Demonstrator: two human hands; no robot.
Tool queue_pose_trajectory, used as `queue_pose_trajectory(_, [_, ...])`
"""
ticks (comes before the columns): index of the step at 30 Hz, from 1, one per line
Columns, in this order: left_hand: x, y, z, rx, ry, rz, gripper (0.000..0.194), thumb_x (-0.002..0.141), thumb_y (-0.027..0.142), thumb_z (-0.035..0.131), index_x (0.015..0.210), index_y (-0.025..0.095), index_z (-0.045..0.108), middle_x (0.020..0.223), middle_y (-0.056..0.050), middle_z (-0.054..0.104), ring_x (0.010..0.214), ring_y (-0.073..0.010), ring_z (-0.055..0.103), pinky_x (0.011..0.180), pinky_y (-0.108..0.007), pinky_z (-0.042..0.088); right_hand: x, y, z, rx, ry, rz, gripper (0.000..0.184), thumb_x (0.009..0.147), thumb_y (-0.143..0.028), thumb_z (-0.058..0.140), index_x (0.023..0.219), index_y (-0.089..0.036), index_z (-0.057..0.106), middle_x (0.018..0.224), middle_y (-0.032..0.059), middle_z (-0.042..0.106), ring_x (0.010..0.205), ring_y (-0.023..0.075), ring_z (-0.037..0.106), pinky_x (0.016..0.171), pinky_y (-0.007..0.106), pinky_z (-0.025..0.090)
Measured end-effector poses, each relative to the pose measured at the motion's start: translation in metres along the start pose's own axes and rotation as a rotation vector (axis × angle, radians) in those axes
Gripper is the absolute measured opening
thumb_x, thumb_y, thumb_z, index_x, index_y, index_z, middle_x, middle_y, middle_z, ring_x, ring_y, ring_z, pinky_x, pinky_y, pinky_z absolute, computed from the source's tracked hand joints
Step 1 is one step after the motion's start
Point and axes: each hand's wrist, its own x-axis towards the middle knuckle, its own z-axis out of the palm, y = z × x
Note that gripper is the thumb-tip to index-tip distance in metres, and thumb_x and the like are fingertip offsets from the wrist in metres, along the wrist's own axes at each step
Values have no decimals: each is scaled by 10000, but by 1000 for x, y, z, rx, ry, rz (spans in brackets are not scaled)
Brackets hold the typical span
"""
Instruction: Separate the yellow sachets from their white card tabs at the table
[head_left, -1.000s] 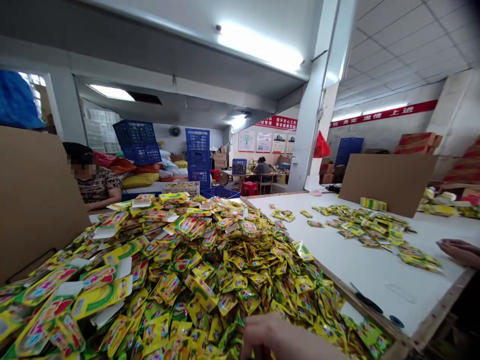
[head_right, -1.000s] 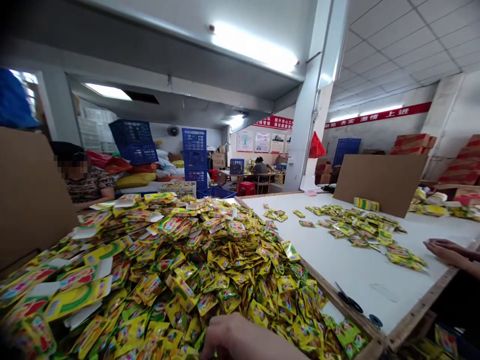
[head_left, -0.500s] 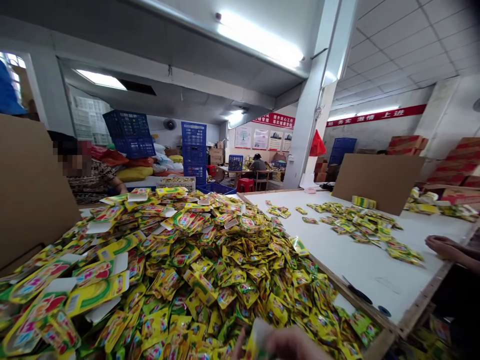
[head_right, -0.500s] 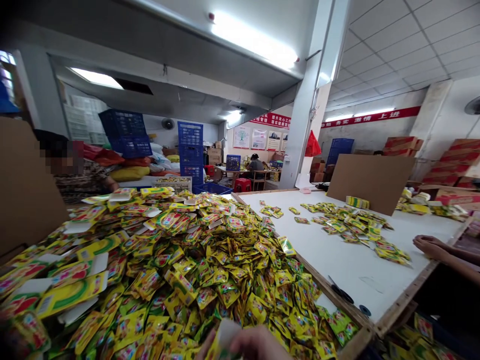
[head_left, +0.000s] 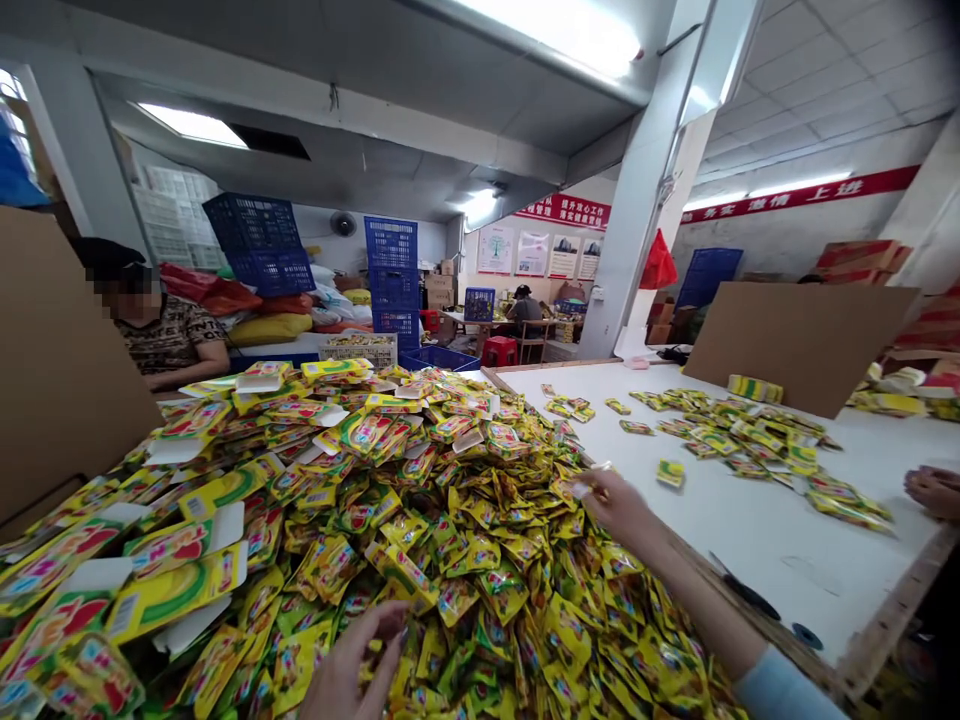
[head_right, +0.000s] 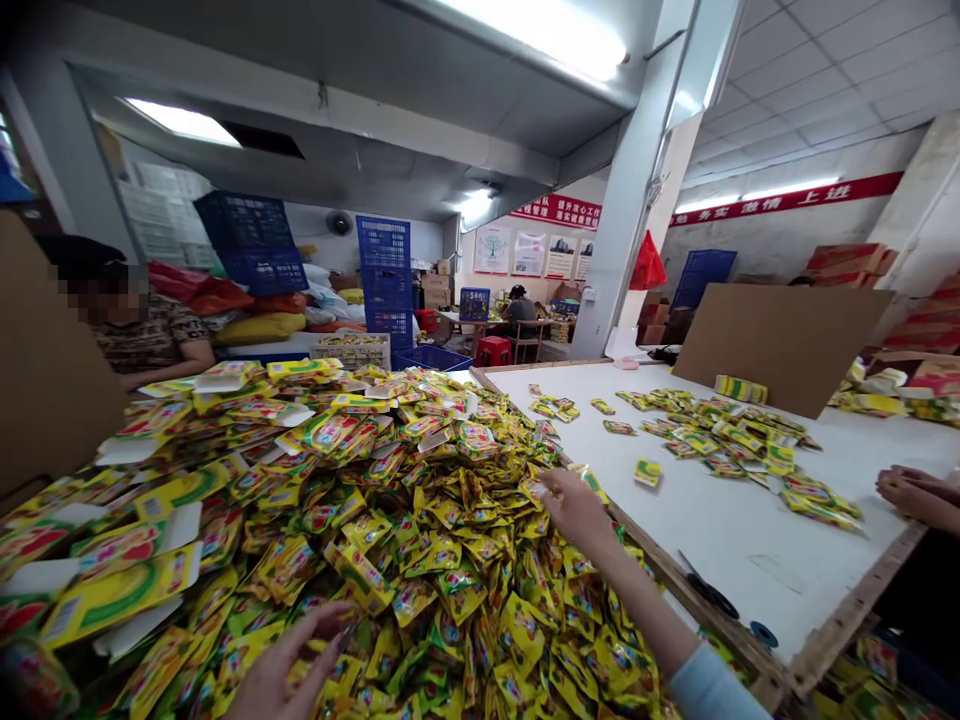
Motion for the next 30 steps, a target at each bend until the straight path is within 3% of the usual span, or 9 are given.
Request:
queue_pose_trajectory(3, [28,20,4,314,68,128,340,893,357,321,1058,220,585,1041,-87,659,1002,-226,595,866,-388,475,-23,-69,49,68,-214,-253,230,791,-329,521,980,-243,617,942,29,635,936,189,526,835,292,402])
queue_pose_trajectory(6, [62,37,24,595,102,214,354,863,232,364,1160,156,539,1124,-127,633,1095,-281,531,964,-512,352,-39,-112,83,72,-304,-290,446,694,-278,607,1126,-181,552,1089,107,571,1014,277,462,864,404,371])
queue_pose_trajectory(10, [87,38,52,658,51,267,529,717,95,501,1242,32,482,1125,-207,632,1108,-341,531,1027,-568,228,-48,-118,94,113,-335,-210,360,697,-129,529,1051,-112,588,1061,165,555,1009,332,443,853,491,343])
queue_pose_trajectory(13, [82,29,51,641,-13,301,433,768,87,437,1184,95,555,1080,-160,674,1083,-291,571,1042,-553,235,-51,-102,84,231,-349,-179,364,677,-22,468,976,-150,633,986,115,589,976,277,464,861,430,353])
queue_pose_trajectory(17, [67,15,32,445,-107,305,372,856,205,378,1158,285,579,1205,-47,631,1213,-251,483,1071,-607,150,-49,-81,66,510,-348,-140,262,724,-75,515,878,-204,684,853,43,636,893,210,512,815,323,391])
queue_pose_trajectory(19, [59,8,29,236,-49,154,366,867,296,370,1156,253,591,1248,-77,597,1229,-268,465,1057,-577,242,-47,-82,63,666,-306,-65,170,802,-206,516,856,-182,675,786,40,628,798,191,541,731,301,423])
queue_pose_trajectory(22, [49,0,40,-190,69,-143,473,839,420,414,1158,118,586,1172,-144,639,1125,-280,561,963,-452,438,-50,-105,70,873,-215,69,341,883,-423,399,851,-155,607,652,8,541,589,144,504,559,260,428])
queue_pose_trajectory(24, [40,-3,51,-429,85,-208,512,804,464,475,1147,100,587,1129,-132,666,1098,-271,583,953,-402,459,-54,-127,77,966,-147,128,381,862,-506,402,811,-166,566,657,-5,489,576,133,477,529,246,420])
queue_pose_trajectory(30, [14,-3,65,-646,70,-357,462,794,519,498,1108,196,604,1144,-77,664,1147,-268,548,960,-411,461,-65,-162,75,934,-54,22,98,815,-233,519,774,-188,596,884,32,450,793,153,492,697,258,421])
